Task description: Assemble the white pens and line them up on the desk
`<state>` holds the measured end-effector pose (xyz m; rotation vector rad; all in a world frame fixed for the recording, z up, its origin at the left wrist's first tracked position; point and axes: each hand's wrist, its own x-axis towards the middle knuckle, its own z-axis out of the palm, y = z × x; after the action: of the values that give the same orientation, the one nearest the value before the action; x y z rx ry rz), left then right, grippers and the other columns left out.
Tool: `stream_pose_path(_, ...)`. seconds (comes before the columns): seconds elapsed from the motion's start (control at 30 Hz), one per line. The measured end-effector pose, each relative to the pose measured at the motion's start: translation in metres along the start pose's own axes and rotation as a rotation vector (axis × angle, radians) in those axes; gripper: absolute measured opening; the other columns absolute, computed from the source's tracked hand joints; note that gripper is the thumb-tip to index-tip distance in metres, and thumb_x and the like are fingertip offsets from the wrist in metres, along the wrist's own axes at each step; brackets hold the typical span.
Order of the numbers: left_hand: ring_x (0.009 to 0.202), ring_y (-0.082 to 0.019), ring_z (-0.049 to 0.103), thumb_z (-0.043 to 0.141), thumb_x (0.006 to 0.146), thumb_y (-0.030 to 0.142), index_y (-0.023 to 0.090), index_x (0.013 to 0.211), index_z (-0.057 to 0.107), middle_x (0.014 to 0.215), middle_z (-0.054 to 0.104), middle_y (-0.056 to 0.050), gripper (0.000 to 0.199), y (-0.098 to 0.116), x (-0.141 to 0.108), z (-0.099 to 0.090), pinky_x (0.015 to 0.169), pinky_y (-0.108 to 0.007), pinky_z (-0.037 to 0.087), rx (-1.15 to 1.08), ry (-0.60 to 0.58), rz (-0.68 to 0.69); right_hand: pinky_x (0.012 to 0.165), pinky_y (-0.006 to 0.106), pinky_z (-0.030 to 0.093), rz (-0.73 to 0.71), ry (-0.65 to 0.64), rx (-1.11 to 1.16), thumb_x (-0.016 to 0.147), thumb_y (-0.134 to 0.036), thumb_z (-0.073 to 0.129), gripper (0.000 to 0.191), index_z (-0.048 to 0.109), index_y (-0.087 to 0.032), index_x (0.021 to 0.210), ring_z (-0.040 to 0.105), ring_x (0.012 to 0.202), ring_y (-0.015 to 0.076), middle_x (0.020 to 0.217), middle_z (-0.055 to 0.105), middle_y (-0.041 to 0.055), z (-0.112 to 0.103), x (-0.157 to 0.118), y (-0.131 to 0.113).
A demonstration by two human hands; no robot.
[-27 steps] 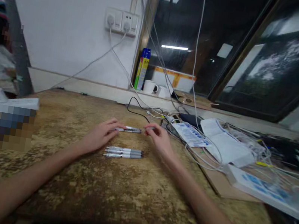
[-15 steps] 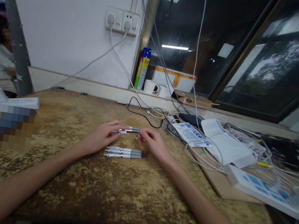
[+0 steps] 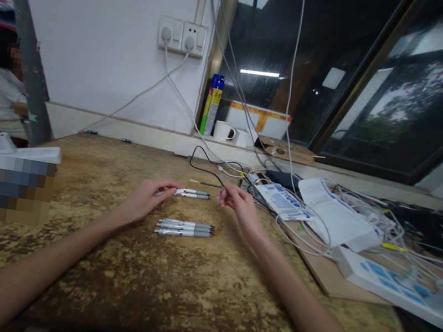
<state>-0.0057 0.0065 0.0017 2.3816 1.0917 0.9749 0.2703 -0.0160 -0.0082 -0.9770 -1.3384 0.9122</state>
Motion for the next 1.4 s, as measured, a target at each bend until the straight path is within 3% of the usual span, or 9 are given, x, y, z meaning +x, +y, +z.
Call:
stream_pose_path(0.17, 0.092, -0.023, 0.069, 0.050, 0.100, 0.048, 0.025, 0.117, 0.075, 0.112, 0.078, -0.004, 0.038, 0.0004, -0.0001, 0.0009, 0.083, -0.033, 0.050, 0.016, -0.003, -0.009, 0.074, 0.031, 0.049, -0.201, 0.018, -0.224, 0.091, -0.050, 0.062, 0.030, 0.067, -0.020, 0.088, 0.063, 0.075, 0.0198, 0.078, 0.068, 0.0035, 0.0020, -0.0012, -0.0007)
stream_pose_path(0.4, 0.105, -0.024, 0.069, 0.049, 0.101, 0.044, 0.027, 0.119, 0.074, 0.122, 0.075, -0.003, 0.036, -0.0015, -0.0001, 0.0010, 0.096, -0.035, 0.049, -0.003, -0.012, 0.010, 0.077, 0.033, 0.052, -0.308, 0.054, -0.350, 0.091, -0.041, 0.064, 0.022, 0.070, -0.021, 0.099, 0.067, 0.082, 0.0211, 0.098, 0.073, 0.0064, 0.0020, -0.0022, 0.0013)
stream_pose_path(0.67, 0.107, -0.026, 0.069, 0.051, 0.099, 0.046, 0.026, 0.119, 0.074, 0.121, 0.076, -0.004, 0.036, 0.0010, -0.0005, 0.0002, 0.097, -0.037, 0.049, 0.007, -0.019, 0.007, 0.079, 0.034, 0.053, -0.330, 0.058, -0.349, 0.091, -0.040, 0.064, 0.022, 0.071, -0.021, 0.099, 0.067, 0.084, 0.0215, 0.102, 0.073, 0.0072, 0.0015, -0.0027, -0.0004)
stream_pose_path(0.93, 0.097, -0.025, 0.071, 0.053, 0.098, 0.043, 0.025, 0.117, 0.075, 0.116, 0.077, -0.005, 0.034, -0.0004, -0.0011, 0.0013, 0.091, -0.037, 0.052, 0.006, -0.012, 0.011, 0.079, 0.035, 0.052, -0.320, 0.058, -0.353, 0.091, -0.041, 0.064, 0.022, 0.071, -0.022, 0.098, 0.066, 0.084, 0.0222, 0.103, 0.073, 0.0075, 0.0024, -0.0037, -0.0013)
stream_pose_path(1.4, 0.112, -0.025, 0.068, 0.054, 0.096, 0.036, 0.026, 0.122, 0.073, 0.126, 0.073, -0.005, 0.033, -0.0029, -0.0022, 0.0022, 0.095, -0.038, 0.054, -0.006, -0.039, 0.012, 0.078, 0.033, 0.051, -0.307, 0.052, -0.359, 0.091, -0.038, 0.063, 0.020, 0.071, -0.021, 0.098, 0.066, 0.084, 0.0216, 0.102, 0.073, 0.0066, 0.0031, -0.0061, -0.0039)
